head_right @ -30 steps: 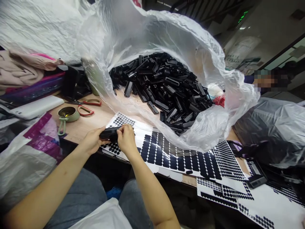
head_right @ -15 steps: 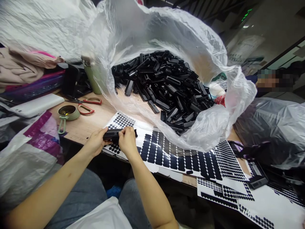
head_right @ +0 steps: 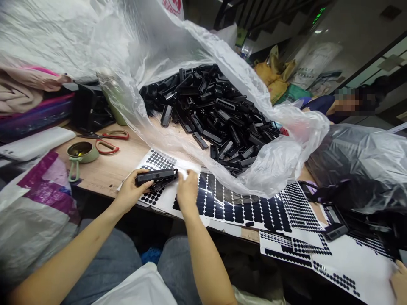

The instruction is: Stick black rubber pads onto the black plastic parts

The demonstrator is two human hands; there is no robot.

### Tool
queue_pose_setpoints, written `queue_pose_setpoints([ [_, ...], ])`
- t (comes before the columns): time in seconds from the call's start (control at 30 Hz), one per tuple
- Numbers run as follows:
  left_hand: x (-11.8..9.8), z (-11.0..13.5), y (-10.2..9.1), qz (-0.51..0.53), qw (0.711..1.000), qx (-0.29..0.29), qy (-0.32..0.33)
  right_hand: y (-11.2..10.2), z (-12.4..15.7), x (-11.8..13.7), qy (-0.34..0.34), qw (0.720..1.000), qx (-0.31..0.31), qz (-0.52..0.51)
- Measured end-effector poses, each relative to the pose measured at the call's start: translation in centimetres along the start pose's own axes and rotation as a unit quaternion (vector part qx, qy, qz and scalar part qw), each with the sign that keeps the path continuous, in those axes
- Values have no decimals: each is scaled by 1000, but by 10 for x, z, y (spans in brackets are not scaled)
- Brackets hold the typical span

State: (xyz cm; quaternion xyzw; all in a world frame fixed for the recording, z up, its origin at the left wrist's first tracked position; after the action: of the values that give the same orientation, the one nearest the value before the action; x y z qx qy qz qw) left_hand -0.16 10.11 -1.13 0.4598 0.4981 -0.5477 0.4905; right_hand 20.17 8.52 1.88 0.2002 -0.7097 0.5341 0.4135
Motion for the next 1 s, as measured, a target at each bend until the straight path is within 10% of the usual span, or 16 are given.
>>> queue_pose_setpoints([
  [0.2,8,-5,-2,-31,999,28,35,-31,-18,-48,103,986,-52,120],
  [0.63,13,-2,1,-57,996,51,35,-38,-12,-34,108,992,-35,53],
  [0.8,9,0,1,-82,994,54,40,6,11,11,66,971,122,-197],
  [1.0,9,-1,2,-49,997,52,33,42,25,43,29,968,162,-189],
])
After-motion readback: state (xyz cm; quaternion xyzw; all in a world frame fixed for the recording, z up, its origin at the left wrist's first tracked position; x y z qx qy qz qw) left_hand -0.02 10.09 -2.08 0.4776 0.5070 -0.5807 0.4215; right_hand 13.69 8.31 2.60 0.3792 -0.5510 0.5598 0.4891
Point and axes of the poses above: each hand's wrist, its own z-axis away from the middle knuckle, its own y-axis out of the palm, x = y × z, the point moved 8 cm from there along -z, towards the middle knuckle, and after that the axes turned 5 degrees about -z, right-handed, at the moved point
